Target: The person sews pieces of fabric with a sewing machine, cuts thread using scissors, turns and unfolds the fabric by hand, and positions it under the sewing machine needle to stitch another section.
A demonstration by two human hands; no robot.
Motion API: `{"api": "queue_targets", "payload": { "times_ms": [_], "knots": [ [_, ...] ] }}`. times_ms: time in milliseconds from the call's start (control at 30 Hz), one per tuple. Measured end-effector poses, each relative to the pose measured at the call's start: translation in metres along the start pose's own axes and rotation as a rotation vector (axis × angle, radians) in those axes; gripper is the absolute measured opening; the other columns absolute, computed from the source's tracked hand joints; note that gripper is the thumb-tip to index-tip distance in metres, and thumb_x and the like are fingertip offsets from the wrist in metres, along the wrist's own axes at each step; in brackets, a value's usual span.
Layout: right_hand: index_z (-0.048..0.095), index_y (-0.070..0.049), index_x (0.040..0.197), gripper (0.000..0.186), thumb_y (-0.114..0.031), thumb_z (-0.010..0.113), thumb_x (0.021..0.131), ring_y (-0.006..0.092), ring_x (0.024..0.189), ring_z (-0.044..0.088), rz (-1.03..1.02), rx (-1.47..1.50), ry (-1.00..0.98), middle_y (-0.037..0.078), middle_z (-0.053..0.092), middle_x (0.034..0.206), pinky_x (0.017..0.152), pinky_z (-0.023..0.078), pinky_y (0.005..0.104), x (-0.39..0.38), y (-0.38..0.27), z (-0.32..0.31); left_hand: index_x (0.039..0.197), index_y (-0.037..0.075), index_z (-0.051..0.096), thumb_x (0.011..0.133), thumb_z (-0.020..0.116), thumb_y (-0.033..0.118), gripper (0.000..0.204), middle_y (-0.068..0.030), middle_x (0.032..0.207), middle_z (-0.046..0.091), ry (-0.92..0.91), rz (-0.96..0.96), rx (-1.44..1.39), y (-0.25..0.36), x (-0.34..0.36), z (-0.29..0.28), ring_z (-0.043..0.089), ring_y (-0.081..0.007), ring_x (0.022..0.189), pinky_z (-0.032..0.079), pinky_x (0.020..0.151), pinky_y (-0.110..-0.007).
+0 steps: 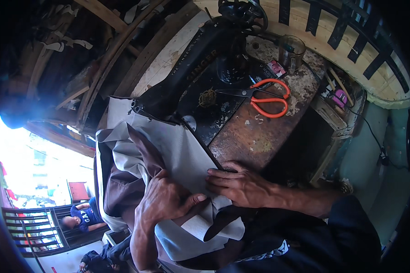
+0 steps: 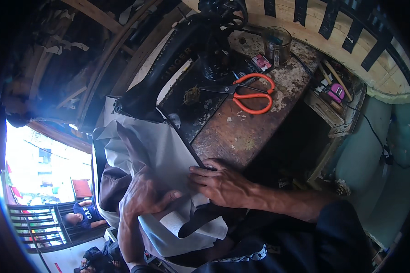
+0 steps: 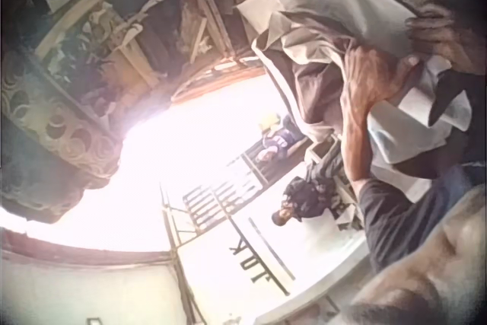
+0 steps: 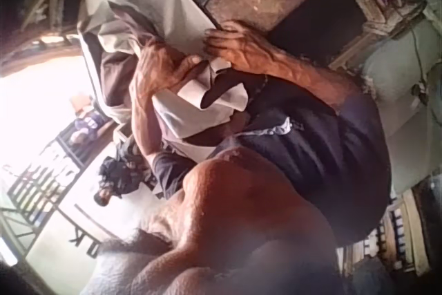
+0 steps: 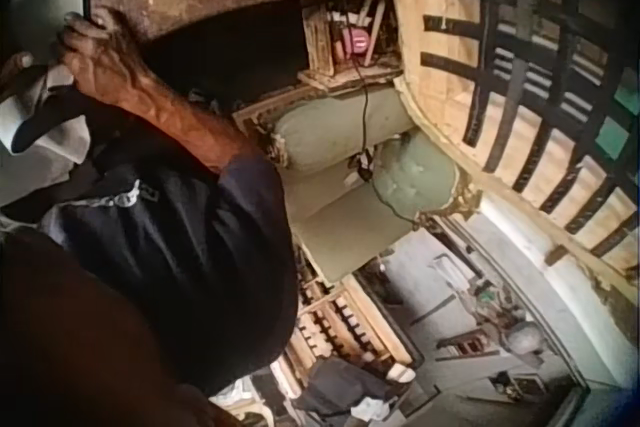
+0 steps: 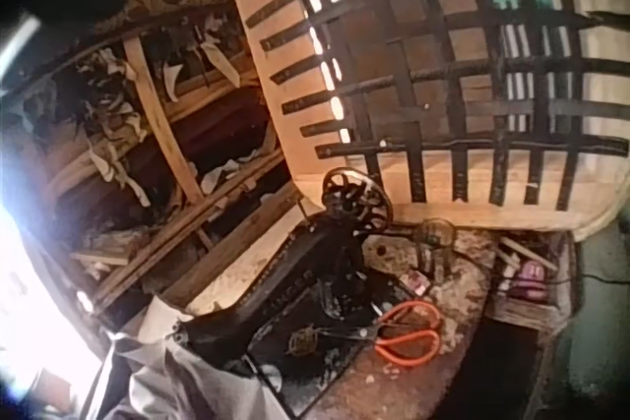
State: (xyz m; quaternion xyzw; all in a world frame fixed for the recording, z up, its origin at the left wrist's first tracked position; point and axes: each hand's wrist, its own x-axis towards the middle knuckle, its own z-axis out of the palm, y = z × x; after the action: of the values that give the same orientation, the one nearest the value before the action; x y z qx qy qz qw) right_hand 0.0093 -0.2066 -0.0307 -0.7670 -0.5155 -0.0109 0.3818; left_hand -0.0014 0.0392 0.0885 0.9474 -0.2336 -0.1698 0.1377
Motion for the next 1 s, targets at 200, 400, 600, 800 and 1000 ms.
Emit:
{"api": "queue_targets", "payload": {
  "times_ms": [200, 400, 600, 800, 1000],
  "knots": [
    [0.069, -0.007, 0.123, 0.037, -0.015, 0.06, 0.088, 0.0236, 0.139, 0.052, 0.043, -0.118, -0.018, 0.009, 0.062, 0.14, 0.116, 0.038, 0.0489, -0.011, -0.005, -0.007, 0.071, 0.006, 0.078, 0.09, 0.069, 0.056, 0.054, -0.0127, 0.058, 0.064, -0.114, -0.111, -0.025, 0.003, 0.005, -0.001, 0.066, -0.0341, 0.062, 0.051, 0.083, -0.041],
    [0.069, -0.018, 0.129, 0.049, -0.019, 0.07, 0.081, 0.0187, 0.141, 0.05, 0.05, -0.213, -0.105, -0.001, 0.06, 0.145, 0.115, 0.035, 0.0591, -0.021, 0.011, -0.026, 0.108, 0.009, 0.077, 0.088, 0.074, 0.048, 0.044, -0.0113, 0.104, 0.068, 0.103, -0.02, -0.047, 0.017, 0.018, 0.009, 0.066, -0.0307, 0.101, 0.05, 0.089, -0.041],
    [0.073, -0.015, 0.124, 0.038, -0.016, 0.061, 0.088, 0.0189, 0.138, 0.053, 0.033, -0.154, -0.114, 0.001, 0.065, 0.139, 0.117, 0.031, 0.0617, -0.019, 0.02, -0.042, 0.13, 0.01, 0.068, 0.091, 0.068, 0.056, 0.061, -0.0147, 0.142, 0.059, 0.185, -0.035, 0.022, 0.02, 0.03, 0.03, 0.052, -0.0333, 0.135, 0.039, 0.111, -0.049],
    [0.072, -0.016, 0.127, 0.041, -0.01, 0.055, 0.09, 0.0195, 0.14, 0.051, 0.02, -0.142, -0.108, 0.002, 0.063, 0.142, 0.12, 0.027, 0.0624, -0.026, 0.024, -0.038, 0.142, 0.013, 0.061, 0.091, 0.065, 0.058, 0.068, -0.0155, 0.149, 0.054, 0.207, -0.062, 0.042, 0.015, 0.037, 0.051, 0.043, -0.0346, 0.145, 0.031, 0.119, -0.052],
    [0.073, -0.016, 0.126, 0.038, -0.014, 0.056, 0.091, 0.0209, 0.141, 0.049, 0.01, -0.134, -0.084, 0.004, 0.063, 0.142, 0.121, 0.029, 0.0603, -0.029, 0.025, -0.04, 0.142, 0.016, 0.061, 0.091, 0.066, 0.055, 0.065, -0.0126, 0.151, 0.053, 0.246, -0.083, 0.031, 0.015, 0.039, 0.056, 0.043, -0.0325, 0.146, 0.03, 0.119, -0.054]
  ]
}}
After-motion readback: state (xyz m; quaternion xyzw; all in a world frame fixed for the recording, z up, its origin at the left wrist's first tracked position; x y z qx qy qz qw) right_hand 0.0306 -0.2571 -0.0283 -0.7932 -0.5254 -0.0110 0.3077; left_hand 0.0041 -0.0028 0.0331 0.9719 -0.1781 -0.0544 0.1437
